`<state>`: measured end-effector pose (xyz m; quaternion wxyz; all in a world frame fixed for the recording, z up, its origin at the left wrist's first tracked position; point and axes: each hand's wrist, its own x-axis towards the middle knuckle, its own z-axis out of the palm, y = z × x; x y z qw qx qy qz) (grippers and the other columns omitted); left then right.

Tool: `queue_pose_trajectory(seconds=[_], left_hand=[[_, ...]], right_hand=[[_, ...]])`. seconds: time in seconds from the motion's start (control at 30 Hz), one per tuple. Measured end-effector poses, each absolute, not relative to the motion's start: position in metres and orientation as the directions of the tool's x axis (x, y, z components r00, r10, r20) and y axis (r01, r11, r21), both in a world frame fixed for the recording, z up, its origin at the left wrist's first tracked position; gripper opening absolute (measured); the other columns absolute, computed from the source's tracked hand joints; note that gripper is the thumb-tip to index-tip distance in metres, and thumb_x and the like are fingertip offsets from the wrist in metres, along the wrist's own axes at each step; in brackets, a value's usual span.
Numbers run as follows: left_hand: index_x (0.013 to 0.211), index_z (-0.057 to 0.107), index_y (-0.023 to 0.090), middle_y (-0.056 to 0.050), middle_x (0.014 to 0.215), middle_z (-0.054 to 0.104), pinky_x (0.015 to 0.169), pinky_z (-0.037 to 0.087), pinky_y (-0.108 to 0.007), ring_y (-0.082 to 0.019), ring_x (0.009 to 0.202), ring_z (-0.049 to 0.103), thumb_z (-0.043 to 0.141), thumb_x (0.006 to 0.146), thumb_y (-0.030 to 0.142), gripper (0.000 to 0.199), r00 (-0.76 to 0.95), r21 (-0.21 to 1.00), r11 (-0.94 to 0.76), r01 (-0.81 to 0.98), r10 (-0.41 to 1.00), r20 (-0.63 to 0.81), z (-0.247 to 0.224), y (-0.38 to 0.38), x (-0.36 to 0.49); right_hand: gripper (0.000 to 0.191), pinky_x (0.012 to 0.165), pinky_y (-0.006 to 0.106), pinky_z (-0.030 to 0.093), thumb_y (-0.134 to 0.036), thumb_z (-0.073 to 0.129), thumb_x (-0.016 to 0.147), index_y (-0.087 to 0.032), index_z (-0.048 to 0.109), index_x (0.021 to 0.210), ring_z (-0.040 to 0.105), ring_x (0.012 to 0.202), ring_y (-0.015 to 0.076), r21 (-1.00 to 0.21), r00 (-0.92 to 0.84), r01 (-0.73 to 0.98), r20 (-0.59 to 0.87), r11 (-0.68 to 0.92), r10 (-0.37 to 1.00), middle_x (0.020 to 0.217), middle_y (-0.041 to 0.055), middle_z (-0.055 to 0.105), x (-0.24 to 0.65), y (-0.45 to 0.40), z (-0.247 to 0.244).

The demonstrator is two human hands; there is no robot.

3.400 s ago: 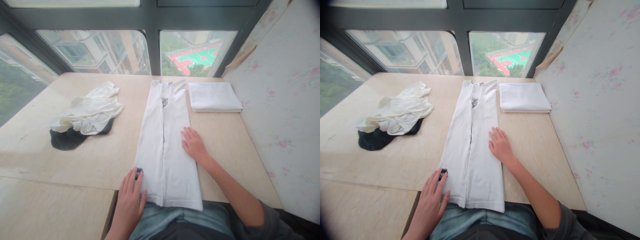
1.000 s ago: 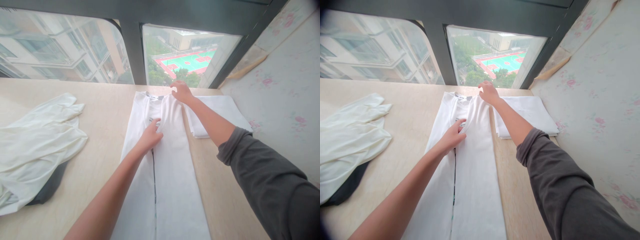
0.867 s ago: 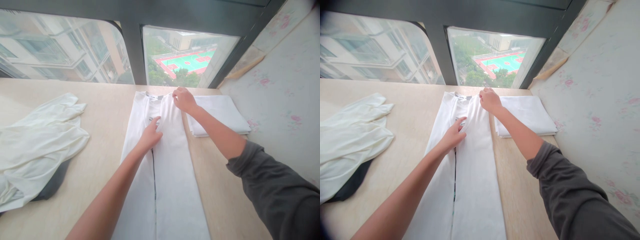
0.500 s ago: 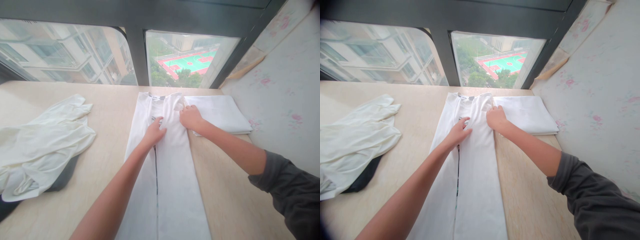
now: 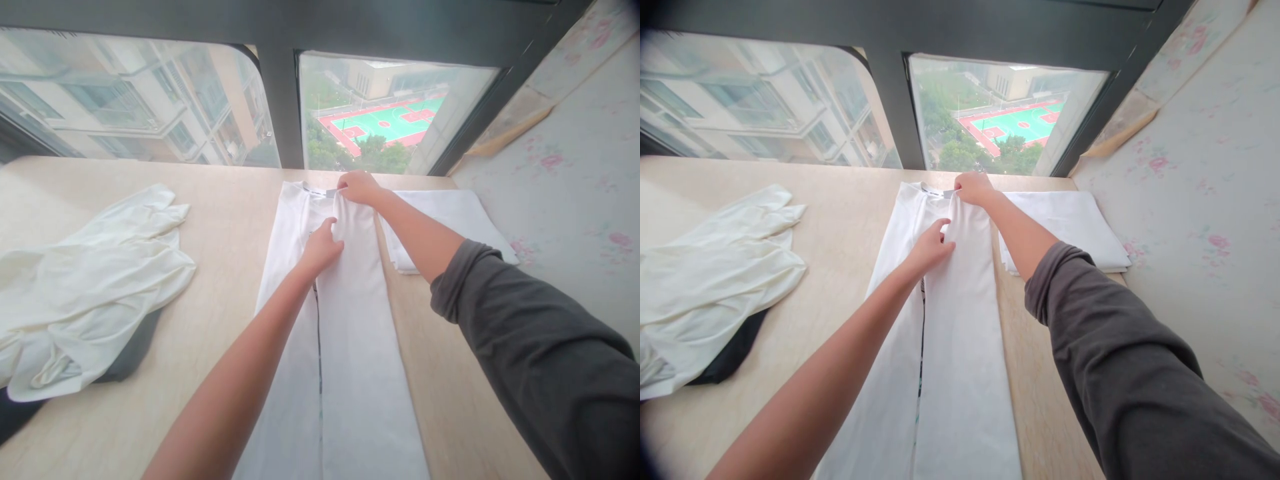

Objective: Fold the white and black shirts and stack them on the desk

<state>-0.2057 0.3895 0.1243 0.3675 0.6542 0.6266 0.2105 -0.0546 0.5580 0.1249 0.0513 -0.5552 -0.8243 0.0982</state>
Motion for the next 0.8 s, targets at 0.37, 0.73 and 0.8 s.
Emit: queue_pose_trajectory(seconds=[0.37,0.73,0.8], left_hand=[[0.141,0.044,0.011,-0.018,0.129,0.058,0.103,0.047,-0.045,-0.029,0.120,0.056,0.048,0.089,0.013,0.052,0.233,0.474,-0.330,0.816,0.939,0.253,0.127,0.343,-0.220],[0.151,0.040,0.010,-0.015,0.161,0.035,0.122,0.026,-0.052,-0.034,0.150,0.029,0.039,0.100,0.038,0.059,0.285,0.155,-0.302,0.941,0.951,0.120,0.082,0.273,-0.276],[0.153,0.039,0.012,-0.012,0.163,0.033,0.122,0.024,-0.052,-0.034,0.151,0.028,0.036,0.100,0.042,0.061,0.279,0.114,-0.292,0.950,0.953,0.115,0.080,0.273,-0.272]], right_hand=[[0.048,0.113,0.048,0.036,-0.007,0.045,0.084,-0.010,0.060,0.130,0.047,0.133,0.0305,-0.329,-0.324,0.856,0.262,0.400,0.909,0.140,0.0172,0.055,-0.052,0.479,0.110],[0.049,0.122,0.048,0.023,-0.032,0.040,0.100,-0.013,0.051,0.144,0.029,0.149,0.0303,-0.244,-0.390,0.874,0.167,0.421,0.905,0.158,0.0137,0.039,-0.043,0.332,0.070],[0.050,0.122,0.049,0.023,-0.033,0.039,0.101,-0.014,0.050,0.145,0.028,0.150,0.0307,-0.203,-0.381,0.893,0.137,0.403,0.914,0.159,0.0136,0.037,-0.045,0.332,0.075]])
